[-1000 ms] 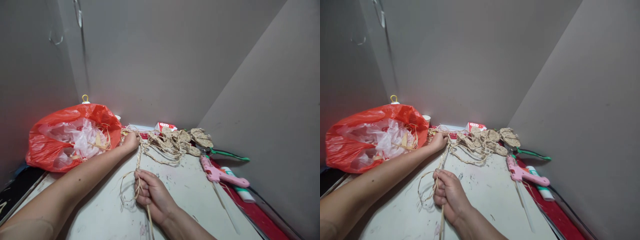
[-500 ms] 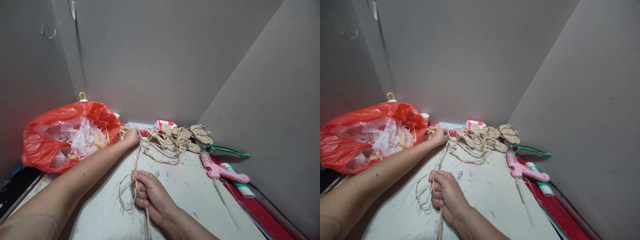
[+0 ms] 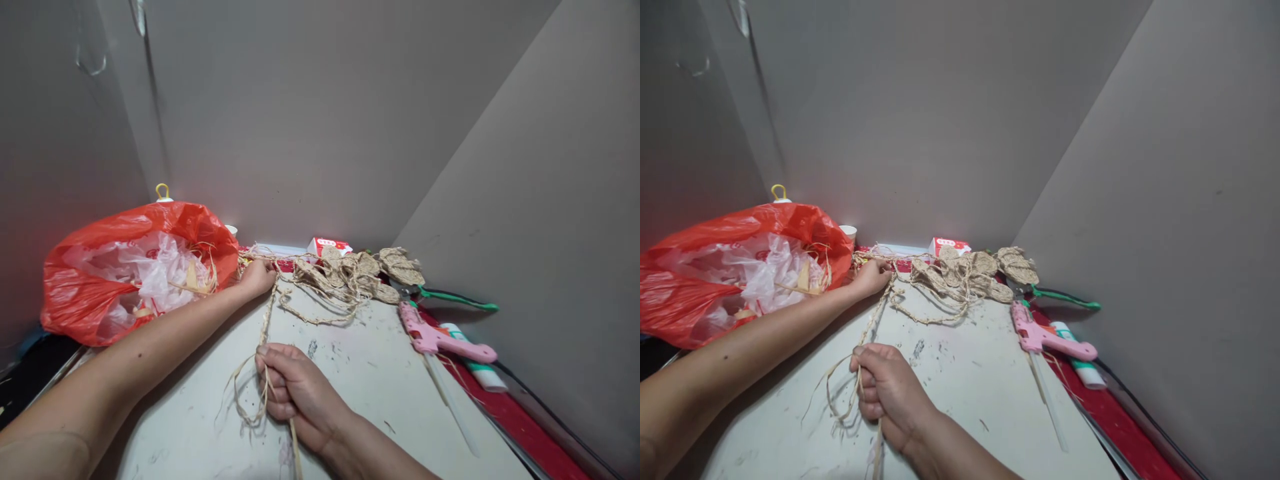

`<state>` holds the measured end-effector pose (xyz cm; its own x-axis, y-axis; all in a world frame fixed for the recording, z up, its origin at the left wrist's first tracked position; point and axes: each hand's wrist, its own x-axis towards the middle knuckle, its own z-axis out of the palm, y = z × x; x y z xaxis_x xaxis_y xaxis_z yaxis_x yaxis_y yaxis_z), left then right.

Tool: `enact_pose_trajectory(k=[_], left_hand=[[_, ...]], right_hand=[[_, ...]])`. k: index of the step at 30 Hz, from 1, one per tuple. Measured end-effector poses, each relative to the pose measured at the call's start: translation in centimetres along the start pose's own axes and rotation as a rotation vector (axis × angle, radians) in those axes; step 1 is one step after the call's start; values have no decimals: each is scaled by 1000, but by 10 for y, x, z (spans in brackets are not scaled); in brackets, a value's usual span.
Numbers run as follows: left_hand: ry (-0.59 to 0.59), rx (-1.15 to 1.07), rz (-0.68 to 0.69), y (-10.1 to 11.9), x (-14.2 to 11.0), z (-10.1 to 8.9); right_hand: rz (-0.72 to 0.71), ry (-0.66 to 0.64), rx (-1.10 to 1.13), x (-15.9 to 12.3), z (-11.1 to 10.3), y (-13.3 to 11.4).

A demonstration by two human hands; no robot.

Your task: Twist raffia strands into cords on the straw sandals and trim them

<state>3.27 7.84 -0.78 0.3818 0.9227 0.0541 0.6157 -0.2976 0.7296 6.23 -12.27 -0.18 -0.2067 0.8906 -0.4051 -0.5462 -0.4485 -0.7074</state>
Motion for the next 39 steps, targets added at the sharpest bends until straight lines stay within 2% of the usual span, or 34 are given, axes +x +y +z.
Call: enact_pose_trajectory(k=[3, 6, 8, 10, 11, 12, 14, 19, 23, 27, 34, 39], left_hand=[[-66, -157, -77, -2, -24, -9], [-173, -308, -163, -5, -65, -23], [-282, -382, -222, -6, -96, -33], [-504, -567, -315, -8, -124, -42], [-570, -649, -334, -8, -135, -45], [-595, -716, -341, -9, -145, -47], [-567, -755, -324, -12, -158, -49], [-486, -546, -202, -24, -174, -44], [-432, -542, -113, -32, -179, -40], [-454, -556, -20, -33, -180, -45], [-677, -556, -127, -29, -182, -57], [-656, -543, -126, -27, -183, -55]], right_hand=[[-15, -8, -15, 0, -1, 0], [-40, -17, -41, 0, -1, 0], [-55, -33, -73, 0, -1, 0], [-68, -59, -127, 0, -1, 1], [-73, -68, -155, 0, -1, 1], [-73, -71, -180, -1, 0, 1], [-63, -61, -221, -1, 1, 3], [-51, -10, -327, -1, 3, 9], [-32, -10, -469, -5, 2, 9], [-40, 10, -590, -12, 1, 8], [-293, 112, -885, -11, -2, 20], [-475, 148, -1091, -11, -9, 24]])
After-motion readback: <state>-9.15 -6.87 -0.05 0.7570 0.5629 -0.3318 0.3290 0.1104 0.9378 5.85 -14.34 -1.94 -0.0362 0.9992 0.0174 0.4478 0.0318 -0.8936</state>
